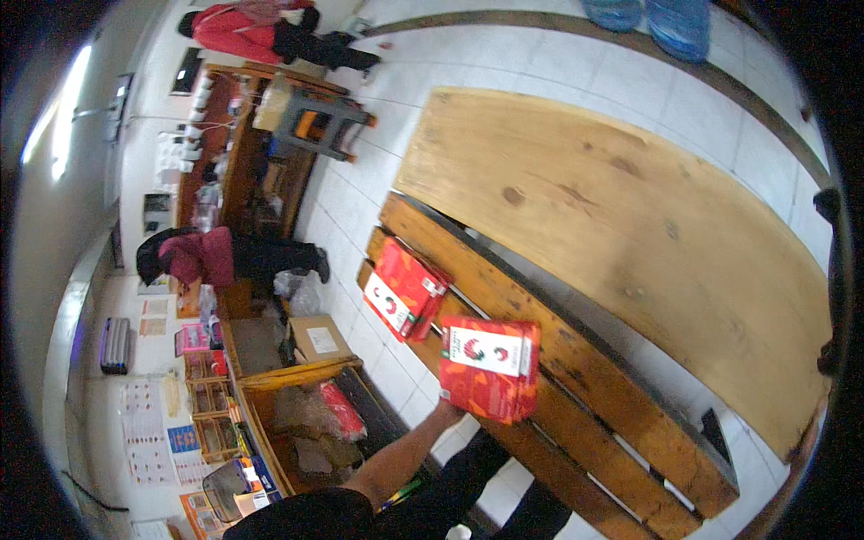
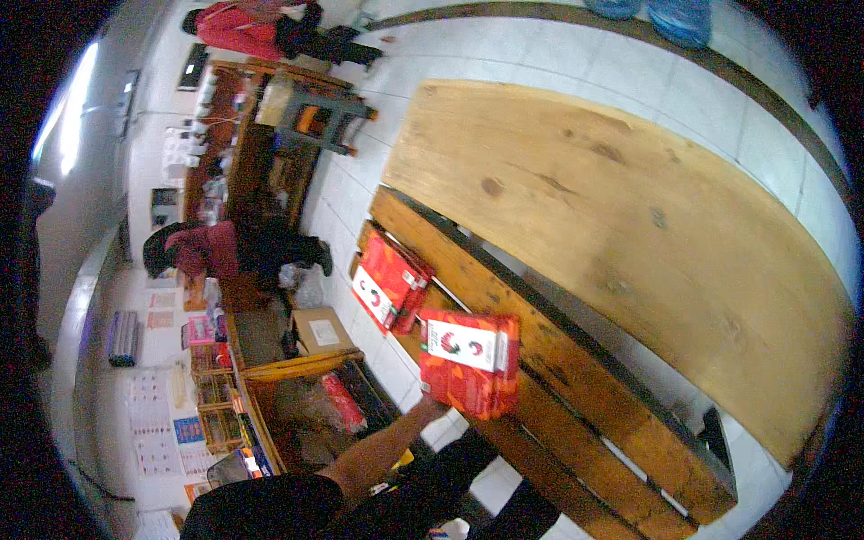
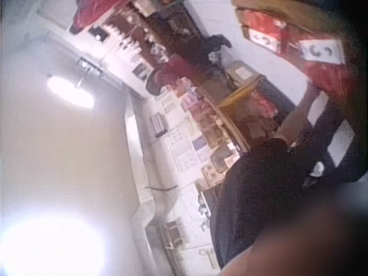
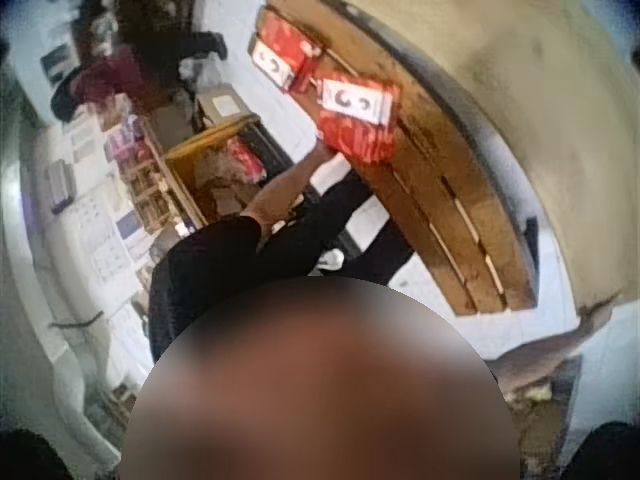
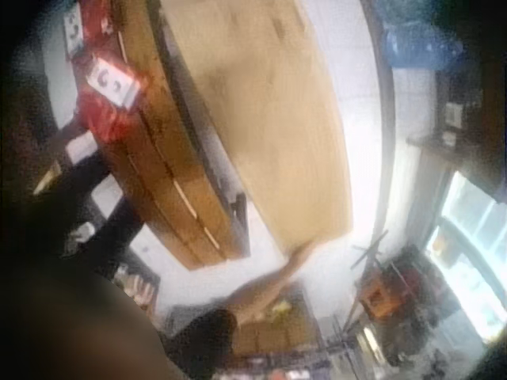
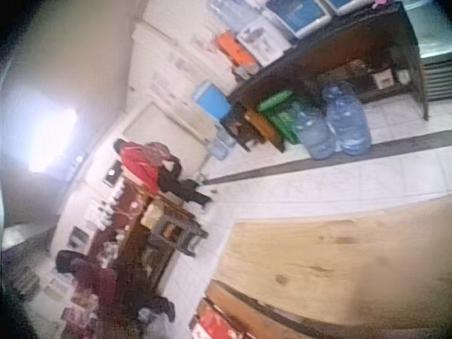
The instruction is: The person assembles flat-packed cardboard boxes on a wooden table, folding flaps and tucking tabs to form each unit. They handle multiple identical boxes one at a time, arranging the finished boxes in rows on the table.
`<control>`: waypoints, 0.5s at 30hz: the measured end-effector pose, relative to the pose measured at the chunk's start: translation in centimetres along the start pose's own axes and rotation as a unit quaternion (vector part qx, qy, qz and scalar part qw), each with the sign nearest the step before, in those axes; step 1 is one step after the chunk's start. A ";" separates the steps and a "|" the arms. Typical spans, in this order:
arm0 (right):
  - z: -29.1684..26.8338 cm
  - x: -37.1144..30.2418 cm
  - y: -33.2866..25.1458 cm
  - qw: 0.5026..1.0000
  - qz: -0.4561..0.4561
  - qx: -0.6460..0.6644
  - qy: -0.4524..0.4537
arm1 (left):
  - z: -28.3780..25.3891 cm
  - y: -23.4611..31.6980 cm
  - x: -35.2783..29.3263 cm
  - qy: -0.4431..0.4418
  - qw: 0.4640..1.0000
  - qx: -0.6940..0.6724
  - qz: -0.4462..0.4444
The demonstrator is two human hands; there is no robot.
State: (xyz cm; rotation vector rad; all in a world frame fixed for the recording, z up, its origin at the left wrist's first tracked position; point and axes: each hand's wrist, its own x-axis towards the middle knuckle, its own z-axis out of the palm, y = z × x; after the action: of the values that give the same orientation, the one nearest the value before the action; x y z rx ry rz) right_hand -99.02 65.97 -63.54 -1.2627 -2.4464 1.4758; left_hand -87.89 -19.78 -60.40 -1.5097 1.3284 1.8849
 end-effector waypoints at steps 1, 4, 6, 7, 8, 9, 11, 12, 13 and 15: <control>-0.5 0.1 0.6 1.000 0.006 0.006 0.000 | -0.2 0.4 -0.1 0.002 1.000 0.007 -0.002; -0.8 -1.1 2.7 0.999 0.028 0.029 0.004 | -0.1 1.2 -0.4 -0.003 1.000 0.018 -0.009; -0.8 -2.7 3.5 0.998 0.040 0.037 0.010 | 0.0 1.5 -0.6 -0.006 1.000 0.024 -0.010; -0.8 -3.5 3.8 0.998 0.048 0.039 0.012 | 0.0 1.6 -0.7 -0.007 1.000 0.025 -0.011; -0.9 -4.4 3.8 0.998 0.053 0.042 0.017 | 0.1 1.7 -0.9 -0.009 1.000 0.027 -0.014; -1.0 -5.2 3.8 0.997 0.060 0.043 0.021 | 0.1 1.6 -1.1 -0.011 0.999 0.028 -0.016; -0.9 -6.5 3.9 0.996 0.070 0.043 0.026 | 0.1 1.5 -1.4 -0.014 0.999 0.029 -0.022; -0.8 -6.9 3.9 0.996 0.073 0.046 0.026 | 0.2 1.4 -1.4 -0.017 0.999 0.029 -0.024; -0.6 -7.2 4.1 0.996 0.063 0.060 0.019 | 0.1 1.3 -1.5 -0.020 0.999 0.032 -0.025; -0.6 -7.2 4.4 0.995 0.068 0.068 0.024 | -0.1 1.1 -1.3 -0.025 0.998 0.040 -0.029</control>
State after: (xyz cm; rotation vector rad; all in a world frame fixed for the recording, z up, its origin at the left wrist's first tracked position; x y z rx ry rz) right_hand -91.19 62.72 -63.84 -1.4424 -2.2280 1.5918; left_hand -88.23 -20.09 -58.77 -1.4361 1.3074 1.7995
